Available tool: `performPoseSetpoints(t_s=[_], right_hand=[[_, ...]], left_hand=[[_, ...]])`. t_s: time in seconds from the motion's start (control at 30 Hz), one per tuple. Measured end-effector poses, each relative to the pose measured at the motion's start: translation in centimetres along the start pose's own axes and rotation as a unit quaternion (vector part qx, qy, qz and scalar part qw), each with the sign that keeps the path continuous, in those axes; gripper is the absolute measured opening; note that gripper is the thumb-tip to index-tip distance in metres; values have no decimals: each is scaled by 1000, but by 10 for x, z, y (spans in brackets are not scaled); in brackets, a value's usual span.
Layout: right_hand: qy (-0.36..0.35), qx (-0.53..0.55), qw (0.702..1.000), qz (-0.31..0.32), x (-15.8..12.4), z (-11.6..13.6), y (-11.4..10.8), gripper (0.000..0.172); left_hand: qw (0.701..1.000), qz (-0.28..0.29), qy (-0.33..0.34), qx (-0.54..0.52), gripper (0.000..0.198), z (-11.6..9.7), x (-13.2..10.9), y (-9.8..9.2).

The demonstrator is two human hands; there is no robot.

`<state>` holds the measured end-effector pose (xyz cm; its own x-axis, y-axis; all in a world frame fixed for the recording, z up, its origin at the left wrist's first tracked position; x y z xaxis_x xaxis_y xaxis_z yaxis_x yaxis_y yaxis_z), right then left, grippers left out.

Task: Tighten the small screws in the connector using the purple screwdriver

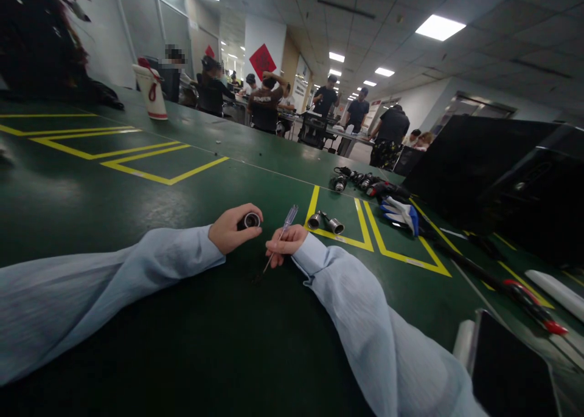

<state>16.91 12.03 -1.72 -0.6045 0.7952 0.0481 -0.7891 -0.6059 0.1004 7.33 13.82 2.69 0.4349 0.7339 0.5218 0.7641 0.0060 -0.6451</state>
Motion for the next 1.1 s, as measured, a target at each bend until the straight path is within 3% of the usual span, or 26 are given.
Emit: performPoseSetpoints(t_s=[0.23,0.77,0.93,1.1], right_hand=[[5,-27,999,29,-2,-1,6,29],[-12,-31,999,-19,2,-5,4,38],[-18,-32,999,13,2,-2,6,41],[-29,-103,994,21,-2,1,15,38]], left_hand=[[1000,10,8,-7,18,-2,-1,3],[1000,19,15,3,17,-2,-1,4],[1000,12,5,3,18,1,0,2],[1000,-7,-8,20,18,8,3,-3]])
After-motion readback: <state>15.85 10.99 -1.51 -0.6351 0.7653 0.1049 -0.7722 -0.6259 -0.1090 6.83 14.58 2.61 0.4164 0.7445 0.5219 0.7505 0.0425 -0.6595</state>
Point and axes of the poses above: each hand's wrist, its own x-axis towards the middle knuckle, its own y-axis out of the palm, z = x × y, the point moved 8 cm from there along x, towards the middle knuckle, and after that the axes turned 2 degrees about -z, right-handed, at the moved point
